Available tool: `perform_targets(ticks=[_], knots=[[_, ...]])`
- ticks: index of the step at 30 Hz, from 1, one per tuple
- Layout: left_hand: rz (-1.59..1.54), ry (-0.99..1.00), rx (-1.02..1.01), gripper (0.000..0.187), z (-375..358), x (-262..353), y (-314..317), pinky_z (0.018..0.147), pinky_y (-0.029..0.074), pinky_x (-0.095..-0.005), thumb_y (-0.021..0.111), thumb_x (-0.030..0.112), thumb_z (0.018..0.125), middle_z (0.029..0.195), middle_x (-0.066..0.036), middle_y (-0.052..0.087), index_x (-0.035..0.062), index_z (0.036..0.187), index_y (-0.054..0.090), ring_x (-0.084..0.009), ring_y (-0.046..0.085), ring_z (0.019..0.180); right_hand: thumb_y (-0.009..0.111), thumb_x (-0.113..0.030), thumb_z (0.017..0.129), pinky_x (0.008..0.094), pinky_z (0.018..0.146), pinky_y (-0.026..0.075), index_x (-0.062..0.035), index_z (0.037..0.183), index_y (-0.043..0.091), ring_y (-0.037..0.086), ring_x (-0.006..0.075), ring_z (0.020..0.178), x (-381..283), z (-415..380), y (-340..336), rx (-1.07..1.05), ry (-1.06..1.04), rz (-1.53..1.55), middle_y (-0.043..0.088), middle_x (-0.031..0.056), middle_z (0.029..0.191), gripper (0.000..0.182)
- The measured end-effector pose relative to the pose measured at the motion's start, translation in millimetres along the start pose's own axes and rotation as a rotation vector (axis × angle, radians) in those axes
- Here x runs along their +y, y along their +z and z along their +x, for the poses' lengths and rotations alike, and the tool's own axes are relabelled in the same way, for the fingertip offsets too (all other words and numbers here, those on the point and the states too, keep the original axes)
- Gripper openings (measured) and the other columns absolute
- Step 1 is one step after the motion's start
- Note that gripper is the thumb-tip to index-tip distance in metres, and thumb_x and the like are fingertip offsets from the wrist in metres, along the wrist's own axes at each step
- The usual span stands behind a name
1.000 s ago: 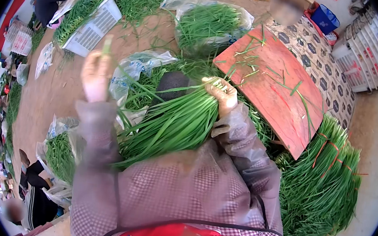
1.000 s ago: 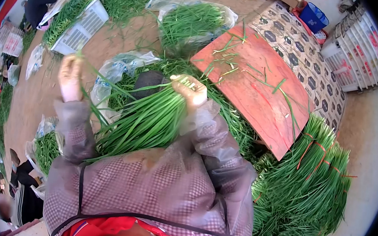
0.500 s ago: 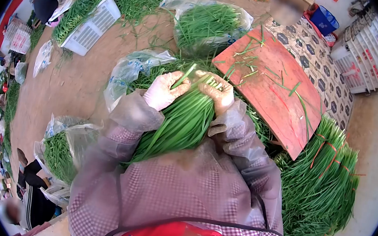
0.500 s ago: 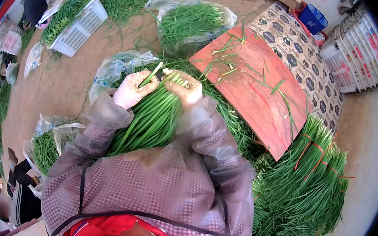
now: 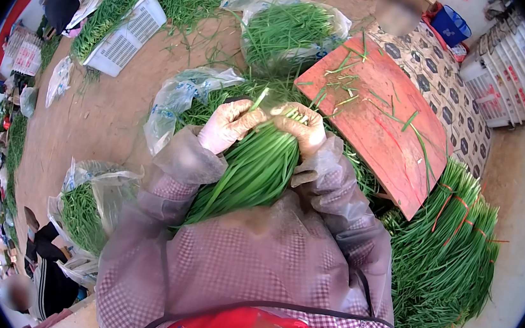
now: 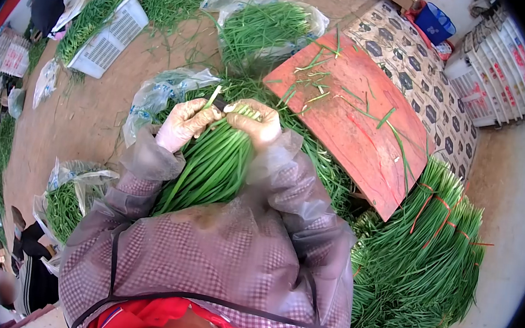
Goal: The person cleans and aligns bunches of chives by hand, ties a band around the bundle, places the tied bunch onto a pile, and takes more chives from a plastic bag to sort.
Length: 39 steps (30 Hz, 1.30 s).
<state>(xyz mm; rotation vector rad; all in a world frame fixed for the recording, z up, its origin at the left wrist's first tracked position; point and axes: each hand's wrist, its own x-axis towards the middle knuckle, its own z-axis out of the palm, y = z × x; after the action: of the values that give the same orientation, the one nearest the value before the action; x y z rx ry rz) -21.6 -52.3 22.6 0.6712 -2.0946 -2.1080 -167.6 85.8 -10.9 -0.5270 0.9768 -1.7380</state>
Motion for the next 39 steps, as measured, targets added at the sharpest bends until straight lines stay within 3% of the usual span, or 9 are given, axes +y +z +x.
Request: perform_targets(ticks=[6, 9, 18, 22, 25, 29, 34, 38, 39], knots=[[-0.301, 0.097, -0.014, 0.024, 1, -18, 8, 0.066, 0.042, -0.0209, 0.052, 0.024, 0.094, 0.082, 0.0, 0.059, 0.0024, 0.097, 0.062, -0.0064, 0.051, 0.072, 0.07, -0.003, 0.077, 0.0253, 0.067, 0.05, -0.0006, 0.089, 0.065, 0.062, 0.0125, 0.071, -7, -4, 9, 0.06, 0.056, 0.046, 0.067, 0.0055, 0.081, 0.014], [0.33, 0.328, 0.144, 0.016, -1, -17, 9, 0.074, 0.046, -0.026, 0.055, 0.011, 0.09, 0.087, -0.005, 0.062, -0.0017, 0.099, 0.06, -0.0131, 0.057, 0.08, 0.071, -0.003, 0.075, 0.0256, 0.068, 0.05, 0.0007, 0.091, 0.065, 0.062, 0.0129, 0.072, -5, -3, 10, 0.084, -0.001, -0.04, 0.068, 0.0064, 0.083, 0.018], [0.651, 0.462, 0.277, 0.017, -7, -4, 18, 0.063, 0.05, -0.0333, 0.067, 0.015, 0.079, 0.079, -0.011, 0.065, 0.0039, 0.091, 0.064, -0.0291, 0.063, 0.069, 0.074, 0.0, 0.069, 0.0286, 0.071, 0.051, 0.0032, 0.097, 0.065, 0.063, 0.0145, 0.076, -3, -2, 4, 0.149, 0.044, -0.093, 0.068, 0.0084, 0.086, 0.029], [0.636, 0.463, 0.319, 0.018, -10, -1, 21, 0.058, 0.05, -0.0305, 0.068, 0.018, 0.079, 0.075, -0.011, 0.064, 0.0042, 0.09, 0.065, -0.0242, 0.063, 0.063, 0.073, 0.001, 0.069, 0.0285, 0.07, 0.051, 0.0037, 0.095, 0.065, 0.064, 0.0148, 0.074, 0, -2, -2, 0.111, 0.053, -0.042, 0.068, 0.0086, 0.085, 0.026], [0.278, 0.33, 0.378, 0.016, -11, 3, 24, 0.061, 0.049, -0.0229, 0.067, 0.008, 0.083, 0.079, 0.0, 0.066, 0.0012, 0.097, 0.065, -0.0054, 0.058, 0.066, 0.072, 0.001, 0.07, 0.0279, 0.07, 0.051, 0.0033, 0.093, 0.065, 0.063, 0.0142, 0.073, 1, -3, -3, 0.091, 0.034, -0.042, 0.068, 0.0084, 0.084, 0.025], [0.658, 0.452, 0.323, 0.013, -3, 2, 14, 0.06, 0.051, -0.0281, 0.067, 0.015, 0.081, 0.08, -0.008, 0.068, 0.0065, 0.091, 0.068, -0.0179, 0.066, 0.066, 0.072, 0.0, 0.071, 0.0268, 0.069, 0.05, 0.002, 0.093, 0.066, 0.063, 0.013, 0.072, -1, -3, -2, 0.059, 0.036, -0.067, 0.068, 0.0073, 0.082, 0.023], [0.444, 0.624, 0.427, 0.009, 5, 11, 6, 0.06, 0.05, -0.0266, 0.066, 0.007, 0.082, 0.078, -0.008, 0.068, 0.0019, 0.088, 0.069, -0.0142, 0.064, 0.067, 0.072, -0.001, 0.071, 0.0269, 0.07, 0.049, 0.0018, 0.092, 0.066, 0.062, 0.0127, 0.073, -1, -4, -4, 0.047, 0.049, -0.116, 0.068, 0.0066, 0.081, 0.022], [0.105, 0.353, 0.461, 0.037, 0, 42, -12, 0.06, 0.045, -0.0183, 0.063, 0.008, 0.086, 0.074, -0.002, 0.063, 0.0037, 0.122, 0.056, -0.005, 0.053, 0.064, 0.071, -0.001, 0.072, 0.0274, 0.071, 0.05, 0.0018, 0.091, 0.067, 0.062, 0.0131, 0.073, 0, -7, -8, 0.074, 0.033, -0.066, 0.068, 0.0071, 0.082, 0.019], [0.187, 0.303, 0.415, 0.065, 0, 40, -17, 0.066, 0.047, -0.0198, 0.065, 0.011, 0.085, 0.092, -0.008, 0.065, 0.0086, 0.141, 0.033, -0.0069, 0.055, 0.069, 0.07, 0.0, 0.072, 0.028, 0.071, 0.05, 0.0018, 0.09, 0.067, 0.062, 0.0137, 0.073, 2, -7, -8, 0.094, 0.024, -0.035, 0.068, 0.0077, 0.084, 0.018]])
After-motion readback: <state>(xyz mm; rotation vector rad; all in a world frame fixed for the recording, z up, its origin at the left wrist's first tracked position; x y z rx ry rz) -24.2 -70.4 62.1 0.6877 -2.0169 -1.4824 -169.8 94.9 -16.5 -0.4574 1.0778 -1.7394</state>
